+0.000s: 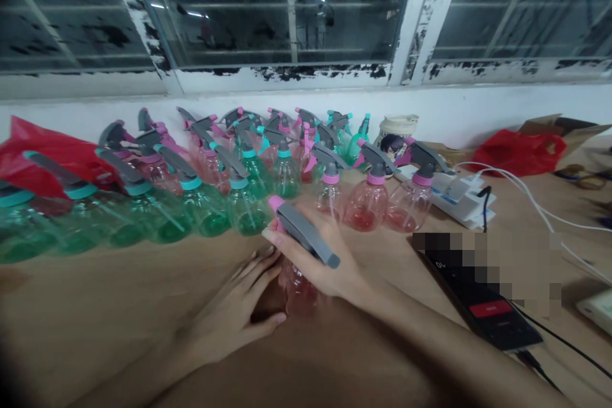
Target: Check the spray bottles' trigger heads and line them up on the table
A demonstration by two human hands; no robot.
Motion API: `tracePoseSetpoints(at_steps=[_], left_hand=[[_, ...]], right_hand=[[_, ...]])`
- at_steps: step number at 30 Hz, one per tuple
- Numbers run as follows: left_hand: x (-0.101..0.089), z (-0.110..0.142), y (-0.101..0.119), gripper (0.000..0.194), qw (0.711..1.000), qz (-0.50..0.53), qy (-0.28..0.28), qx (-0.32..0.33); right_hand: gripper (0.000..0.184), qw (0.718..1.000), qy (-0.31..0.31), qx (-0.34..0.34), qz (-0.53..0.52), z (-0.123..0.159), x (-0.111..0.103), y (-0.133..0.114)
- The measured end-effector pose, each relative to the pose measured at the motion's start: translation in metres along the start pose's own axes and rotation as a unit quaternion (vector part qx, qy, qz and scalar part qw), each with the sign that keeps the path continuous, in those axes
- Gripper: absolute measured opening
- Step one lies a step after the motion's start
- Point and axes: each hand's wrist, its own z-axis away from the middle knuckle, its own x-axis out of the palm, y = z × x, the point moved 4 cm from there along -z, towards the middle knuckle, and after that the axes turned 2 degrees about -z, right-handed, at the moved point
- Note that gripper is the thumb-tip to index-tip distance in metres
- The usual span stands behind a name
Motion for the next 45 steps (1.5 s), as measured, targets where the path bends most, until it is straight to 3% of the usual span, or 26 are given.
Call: tracePoseSetpoints(at_steps=[18, 31, 45], left_hand=[[-0.0033, -0.0011, 0.0025, 0.067, 1.000, 0.002, -0.021, -0.012], [-0.0029, -0.0017, 0.0030, 0.067, 1.000, -0.009, -0.027, -0.011], [-0.0018, -0.0008, 0.0027, 0.063, 1.000, -0.001, -0.015, -0.008]], right_hand=[[0.012, 0.998, -0.029, 0.013, -0.053, 0.0014, 0.0000, 0.0019], [0.016, 1.000, -0.010, 0.021, 0.004, 0.0050, -0.0023, 0.0048], [0.015, 0.999, -0.033, 0.017, -0.002, 0.0026, -0.0027, 0.0014]])
